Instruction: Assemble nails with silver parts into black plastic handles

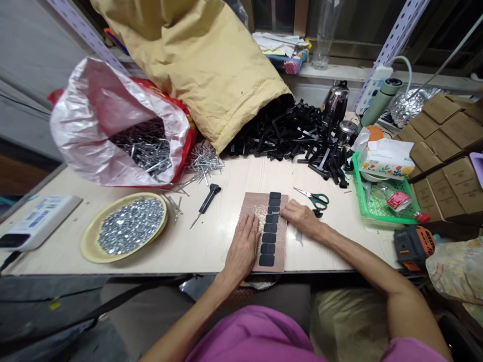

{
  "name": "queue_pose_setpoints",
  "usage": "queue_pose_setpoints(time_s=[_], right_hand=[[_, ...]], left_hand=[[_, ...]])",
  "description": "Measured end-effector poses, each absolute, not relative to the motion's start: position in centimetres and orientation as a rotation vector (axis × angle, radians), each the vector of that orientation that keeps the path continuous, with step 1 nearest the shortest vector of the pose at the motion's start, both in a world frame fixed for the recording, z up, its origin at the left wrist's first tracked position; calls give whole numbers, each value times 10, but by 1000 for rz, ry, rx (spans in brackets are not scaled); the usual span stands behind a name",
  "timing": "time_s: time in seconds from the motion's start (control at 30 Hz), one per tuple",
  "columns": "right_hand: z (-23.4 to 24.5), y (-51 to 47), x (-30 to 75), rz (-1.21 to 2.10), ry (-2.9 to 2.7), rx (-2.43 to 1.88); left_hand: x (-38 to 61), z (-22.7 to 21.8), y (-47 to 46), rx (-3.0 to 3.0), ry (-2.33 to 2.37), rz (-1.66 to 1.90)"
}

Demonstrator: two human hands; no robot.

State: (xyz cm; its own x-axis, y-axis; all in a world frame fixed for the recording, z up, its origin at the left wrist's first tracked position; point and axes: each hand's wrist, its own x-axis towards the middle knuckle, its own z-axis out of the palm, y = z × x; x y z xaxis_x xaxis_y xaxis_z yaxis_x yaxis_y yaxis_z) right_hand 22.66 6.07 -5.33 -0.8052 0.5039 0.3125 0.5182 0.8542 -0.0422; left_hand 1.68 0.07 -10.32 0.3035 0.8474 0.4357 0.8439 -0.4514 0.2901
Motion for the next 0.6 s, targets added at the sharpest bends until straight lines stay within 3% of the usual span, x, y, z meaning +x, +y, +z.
queue_pose_setpoints(time_s=[0.2, 0.43, 0.6], right_hand=[[-55, 47, 223, -56, -2726, -532], [-58, 43, 218, 105, -2602, -899], [-49, 43, 217, 433, -2407, -1014]], left_hand=[[18, -100, 0, 2527, 1663, 839], [20, -97, 1, 2456, 1685, 829], [18, -88, -2, 2309, 1632, 948]])
